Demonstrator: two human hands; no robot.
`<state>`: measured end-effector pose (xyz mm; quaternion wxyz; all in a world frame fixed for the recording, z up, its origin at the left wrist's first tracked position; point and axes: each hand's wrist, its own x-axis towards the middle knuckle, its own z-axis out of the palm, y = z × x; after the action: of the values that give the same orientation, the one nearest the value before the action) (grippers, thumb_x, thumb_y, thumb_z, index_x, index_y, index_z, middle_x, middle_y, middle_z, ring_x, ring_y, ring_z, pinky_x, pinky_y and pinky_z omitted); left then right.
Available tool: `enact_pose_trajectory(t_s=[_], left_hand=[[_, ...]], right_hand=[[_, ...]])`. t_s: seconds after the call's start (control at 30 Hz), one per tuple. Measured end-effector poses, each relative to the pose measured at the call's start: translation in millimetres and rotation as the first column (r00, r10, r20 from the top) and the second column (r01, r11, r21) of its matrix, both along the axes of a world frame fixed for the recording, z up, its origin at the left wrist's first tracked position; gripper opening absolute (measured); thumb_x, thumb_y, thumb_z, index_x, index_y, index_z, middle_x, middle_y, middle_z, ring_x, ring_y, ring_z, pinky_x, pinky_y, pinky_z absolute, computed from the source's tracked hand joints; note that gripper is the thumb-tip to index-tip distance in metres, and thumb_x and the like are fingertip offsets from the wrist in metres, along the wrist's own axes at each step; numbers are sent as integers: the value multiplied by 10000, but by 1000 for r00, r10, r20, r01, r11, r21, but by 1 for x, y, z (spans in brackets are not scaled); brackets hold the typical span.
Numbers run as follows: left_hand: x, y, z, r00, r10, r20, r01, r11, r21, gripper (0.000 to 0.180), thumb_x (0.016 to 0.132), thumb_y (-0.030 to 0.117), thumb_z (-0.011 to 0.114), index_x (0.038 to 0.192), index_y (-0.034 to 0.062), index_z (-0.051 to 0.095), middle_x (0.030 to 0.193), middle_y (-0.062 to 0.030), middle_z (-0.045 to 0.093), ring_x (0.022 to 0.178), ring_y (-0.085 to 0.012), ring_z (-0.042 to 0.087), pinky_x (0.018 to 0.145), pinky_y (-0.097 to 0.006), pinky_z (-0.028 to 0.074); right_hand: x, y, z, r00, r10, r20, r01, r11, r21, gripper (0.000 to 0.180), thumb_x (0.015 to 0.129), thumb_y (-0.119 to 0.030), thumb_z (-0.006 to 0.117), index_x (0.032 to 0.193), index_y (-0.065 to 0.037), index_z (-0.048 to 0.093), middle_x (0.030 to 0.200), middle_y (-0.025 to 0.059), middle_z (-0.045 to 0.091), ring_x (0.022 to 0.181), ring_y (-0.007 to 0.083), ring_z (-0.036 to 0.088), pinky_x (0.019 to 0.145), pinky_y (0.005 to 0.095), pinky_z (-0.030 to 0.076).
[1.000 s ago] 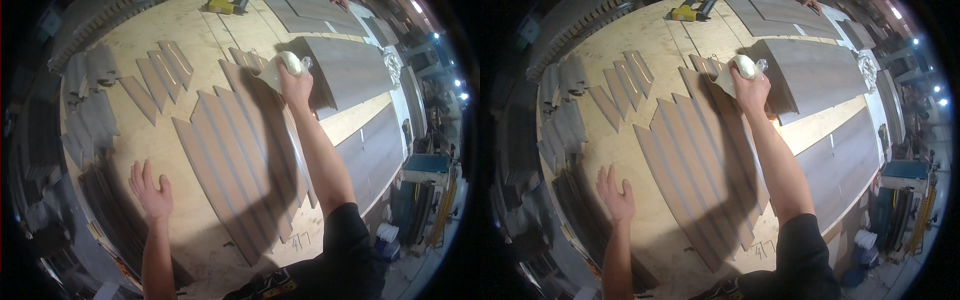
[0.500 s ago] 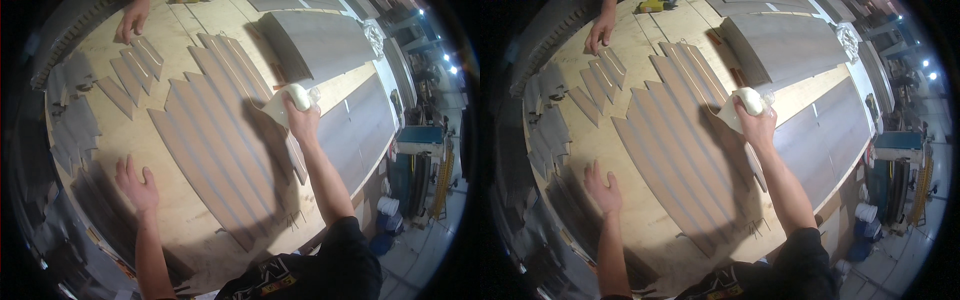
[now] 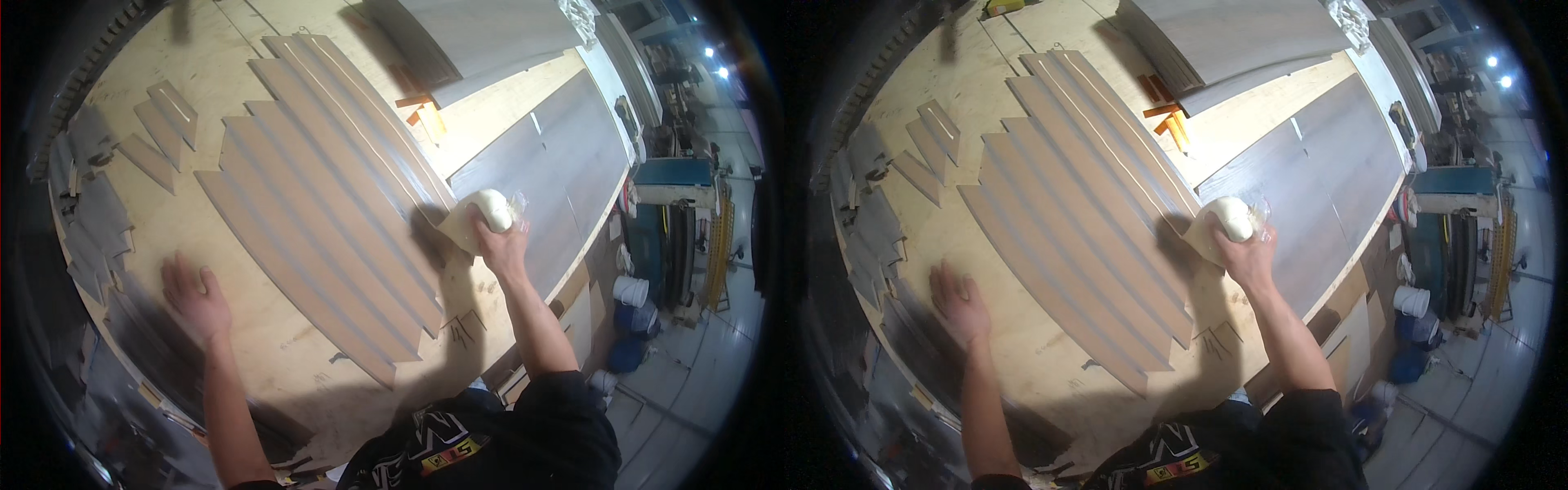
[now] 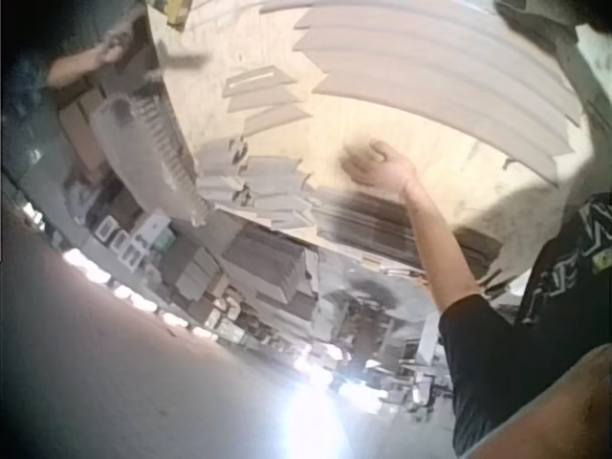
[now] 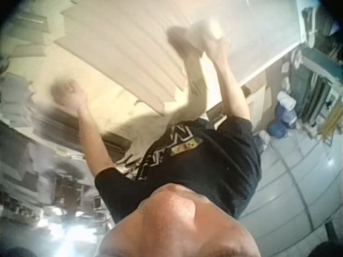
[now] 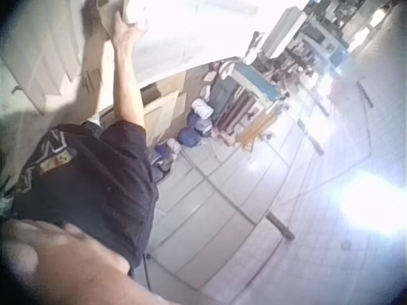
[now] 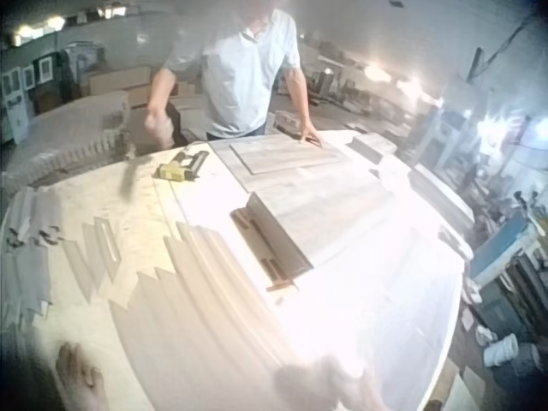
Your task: Assembling wooden furniture panels using a pneumatic nail gun and wood adhesive.
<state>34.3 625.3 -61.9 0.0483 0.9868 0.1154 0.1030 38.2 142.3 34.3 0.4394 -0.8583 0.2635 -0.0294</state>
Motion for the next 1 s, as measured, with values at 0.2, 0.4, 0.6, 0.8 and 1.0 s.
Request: enact_pose_trajectory(t_s=[0.2, 0.4, 0.6, 0.8, 1.0], left_hand=[[0, -7, 4, 997, 57, -55, -57, 998, -4, 580, 1035, 404, 522, 1554, 161, 431, 1615, -160, 383, 1510, -333, 333, 1223, -561, 261], [3, -10, 8, 998, 53, -30, -53, 998, -25, 575, 1018, 348, 565, 1544, 147, 447, 1599, -179, 400, 1487, -361, 358, 1216, -533, 280], [0, 10, -6, 999, -14, 34, 15, 1000, -16, 588, 966, 270, 620, 1508, 88, 481, 1565, -234, 420, 1468, -406, 369, 1196, -571, 279], [3, -7, 10, 999, 32, 27, -28, 990, -137, 615, 930, 264, 653, 1494, 79, 493, 1547, -233, 417, 1466, -424, 346, 1202, -612, 241], [2, -7, 15, 999, 42, 28, -38, 989, -145, 619, 916, 263, 659, 1484, 71, 506, 1549, -230, 413, 1468, -418, 340, 1209, -607, 226]], right_hand=[[-27, -12, -13, 998, 40, 37, -39, 998, -46, 378, 806, -183, 831, 1105, 19, 717, 979, 87, 751, 901, 171, 717, 830, 340, 578], [12, -24, 2, 938, -188, 291, 47, 901, 431, 379, 956, -282, 702, 1217, -7, 684, 1065, 74, 714, 955, 178, 685, 841, 340, 556], [127, 63, 13, 958, -59, 280, -70, 901, 428, 381, 958, -305, 721, 1170, 11, 724, 1001, 80, 725, 933, 165, 669, 845, 331, 531], [221, 134, -7, 947, 106, 305, -180, 957, 228, 398, 902, -382, 783, 1027, -4, 775, 879, 62, 729, 846, 114, 660, 756, 300, 518], [286, 176, -25, 872, 139, 469, -216, 970, 115, 418, 859, -412, 789, 1022, -27, 783, 859, 96, 751, 827, 180, 702, 801, 338, 540]])
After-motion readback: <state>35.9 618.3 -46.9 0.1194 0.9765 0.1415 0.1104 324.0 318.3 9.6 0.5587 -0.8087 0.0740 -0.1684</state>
